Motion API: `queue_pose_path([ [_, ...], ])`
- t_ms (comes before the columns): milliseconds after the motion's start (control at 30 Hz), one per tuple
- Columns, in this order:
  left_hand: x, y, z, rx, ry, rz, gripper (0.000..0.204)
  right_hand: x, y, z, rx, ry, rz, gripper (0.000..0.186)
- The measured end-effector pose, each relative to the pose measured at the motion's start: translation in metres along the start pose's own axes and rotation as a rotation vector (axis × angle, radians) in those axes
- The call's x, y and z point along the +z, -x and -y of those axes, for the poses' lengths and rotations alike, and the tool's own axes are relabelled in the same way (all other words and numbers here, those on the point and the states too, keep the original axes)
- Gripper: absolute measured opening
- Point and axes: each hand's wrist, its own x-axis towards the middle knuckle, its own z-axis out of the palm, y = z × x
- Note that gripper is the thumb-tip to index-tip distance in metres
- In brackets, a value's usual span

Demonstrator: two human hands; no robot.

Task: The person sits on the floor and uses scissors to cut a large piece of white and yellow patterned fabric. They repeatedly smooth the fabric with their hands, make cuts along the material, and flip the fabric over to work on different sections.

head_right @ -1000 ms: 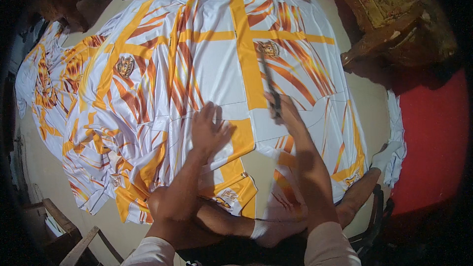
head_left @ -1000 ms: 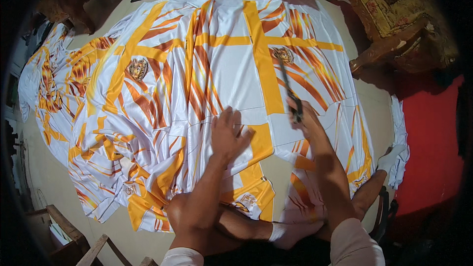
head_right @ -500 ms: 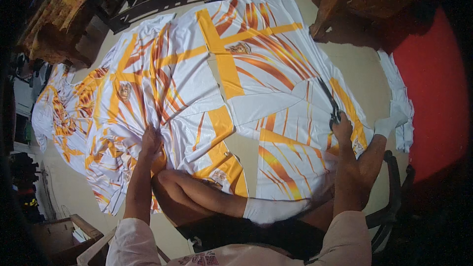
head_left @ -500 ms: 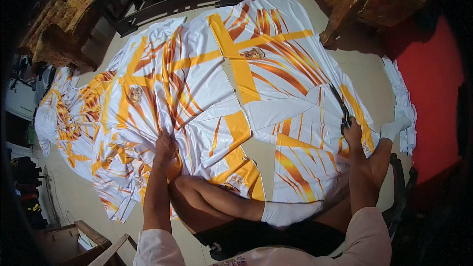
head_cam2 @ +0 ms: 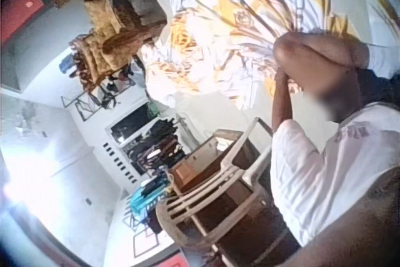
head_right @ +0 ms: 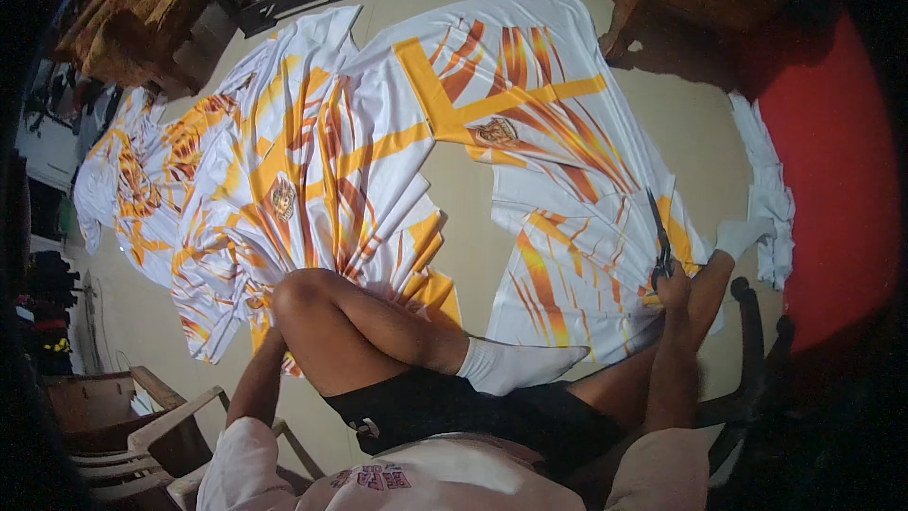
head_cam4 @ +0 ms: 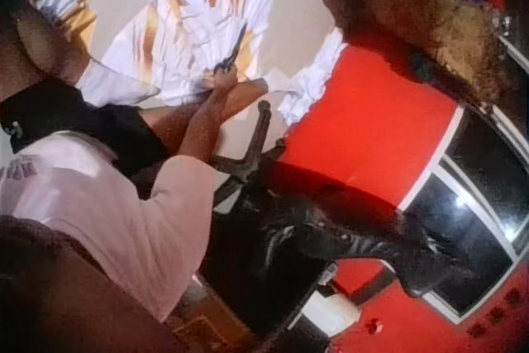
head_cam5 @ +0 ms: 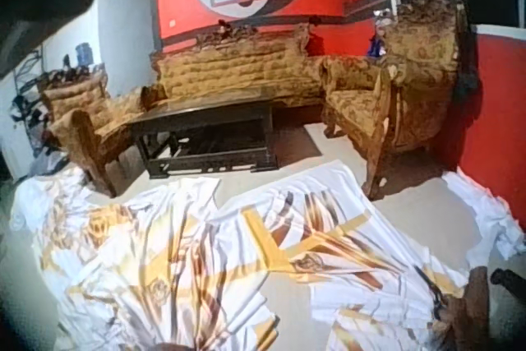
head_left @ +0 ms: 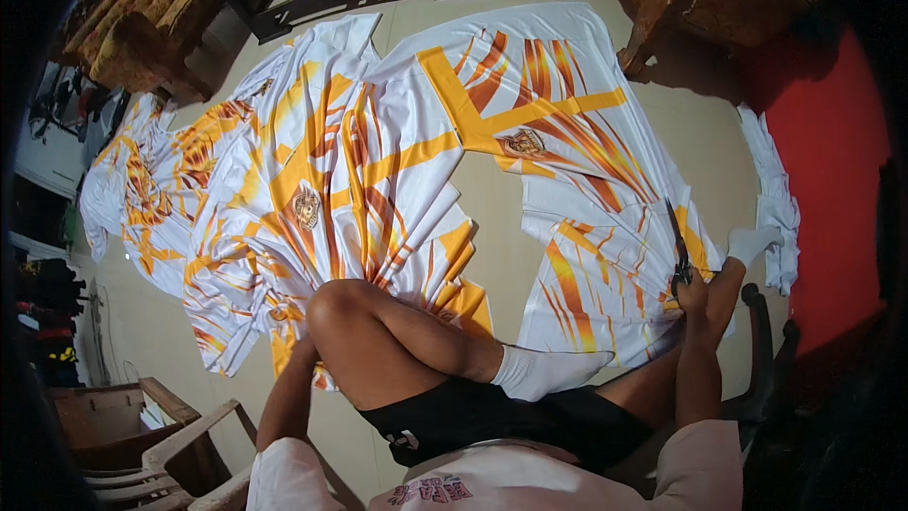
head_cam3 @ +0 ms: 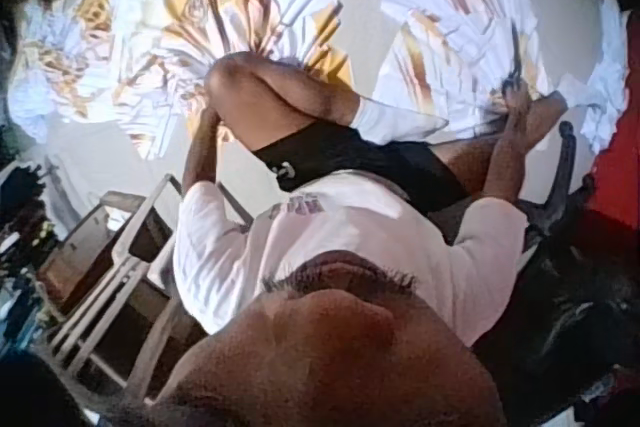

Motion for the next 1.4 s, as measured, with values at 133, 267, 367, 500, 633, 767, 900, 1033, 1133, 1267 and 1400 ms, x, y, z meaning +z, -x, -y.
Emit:
queue_pose_path([
  [133, -0.090, 0.013, -0.032, 0.101, 0.191, -0.340, 0.033, 0.007, 0.012, 0.028, 0.174, -0.396, -0.003, 0.024],
  [267, -0.081, -0.048, -0.185, 0.444, 0.680, -0.497, 0.038, 0.024, 0.031, 0.051, -0.063, -0.588, -0.004, 0.023],
  [367, -0.058, -0.122, -0.206, 0.592, 0.198, -0.650, 0.056, 0.090, 0.077, 0.213, 0.014, -0.717, 0.559, 0.028],
  [500, -0.041, -0.224, -0.245, 0.270, -0.250, -0.568, 0.063, 0.126, 0.092, 0.277, -0.221, -0.422, 0.764, 0.040],
  [633, -0.081, -0.269, -0.226, 0.246, -0.222, -0.529, 0.068, 0.148, 0.086, 0.322, -0.182, -0.385, 0.980, 0.038],
  [767, -0.087, -0.252, -0.275, 0.235, -0.146, -0.654, 0.066, 0.163, 0.061, 0.330, -0.104, -0.350, 0.971, 0.056],
  [900, -0.015, -0.163, -0.314, 0.717, -0.215, -0.592, 0.041, 0.160, 0.046, 0.340, -0.098, -0.355, 0.967, 0.057],
  [1033, 0.016, -0.127, -0.314, 0.512, -0.263, -0.403, 0.033, 0.146, 0.050, 0.352, -0.124, -0.250, 0.985, 0.057],
  [1133, 0.010, -0.121, -0.311, 0.577, -0.322, -0.326, 0.024, 0.157, 0.057, 0.340, -0.122, -0.298, 0.993, 0.059],
  [1267, -0.003, -0.074, -0.319, 0.629, -0.080, -0.402, 0.016, 0.159, 0.061, 0.334, -0.078, -0.337, 1.015, 0.058],
  [1400, -0.007, -0.055, -0.311, 0.622, -0.017, -0.462, 0.016, 0.164, 0.062, 0.359, -0.023, -0.427, 1.106, 0.057],
])
